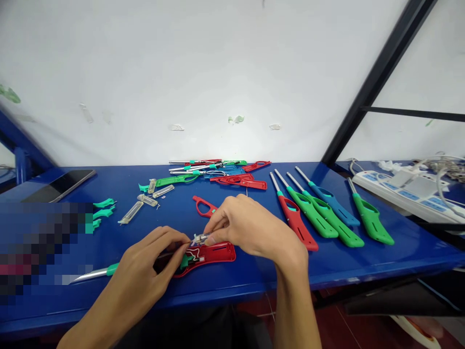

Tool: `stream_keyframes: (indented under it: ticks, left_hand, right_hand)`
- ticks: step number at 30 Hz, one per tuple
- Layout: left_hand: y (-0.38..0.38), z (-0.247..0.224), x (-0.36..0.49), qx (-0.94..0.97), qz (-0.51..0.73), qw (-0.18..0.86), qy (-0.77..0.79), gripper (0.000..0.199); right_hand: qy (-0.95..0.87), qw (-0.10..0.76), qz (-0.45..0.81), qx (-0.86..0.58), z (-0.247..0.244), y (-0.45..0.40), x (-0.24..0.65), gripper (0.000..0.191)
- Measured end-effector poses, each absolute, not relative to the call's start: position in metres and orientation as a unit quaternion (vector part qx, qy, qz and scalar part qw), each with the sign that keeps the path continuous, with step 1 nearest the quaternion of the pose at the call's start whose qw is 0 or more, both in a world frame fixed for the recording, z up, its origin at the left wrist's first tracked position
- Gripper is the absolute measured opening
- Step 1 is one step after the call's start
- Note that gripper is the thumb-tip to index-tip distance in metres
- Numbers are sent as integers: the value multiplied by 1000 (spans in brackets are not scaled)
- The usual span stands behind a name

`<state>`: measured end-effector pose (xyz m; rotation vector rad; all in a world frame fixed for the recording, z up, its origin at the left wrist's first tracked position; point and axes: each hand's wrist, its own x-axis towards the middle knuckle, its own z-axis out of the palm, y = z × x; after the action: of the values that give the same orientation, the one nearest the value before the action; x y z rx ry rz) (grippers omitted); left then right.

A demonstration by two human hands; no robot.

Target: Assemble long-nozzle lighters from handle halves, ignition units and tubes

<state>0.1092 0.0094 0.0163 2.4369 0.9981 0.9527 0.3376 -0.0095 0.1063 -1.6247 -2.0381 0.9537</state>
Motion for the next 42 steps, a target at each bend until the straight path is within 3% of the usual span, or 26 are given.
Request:
stream_keyframes:
  ticks: [42]
  left_hand:
    - [7, 16, 108, 870, 367, 121, 306, 16]
  right_hand:
    - [-765, 153, 290, -555, 106, -6, 334, 10]
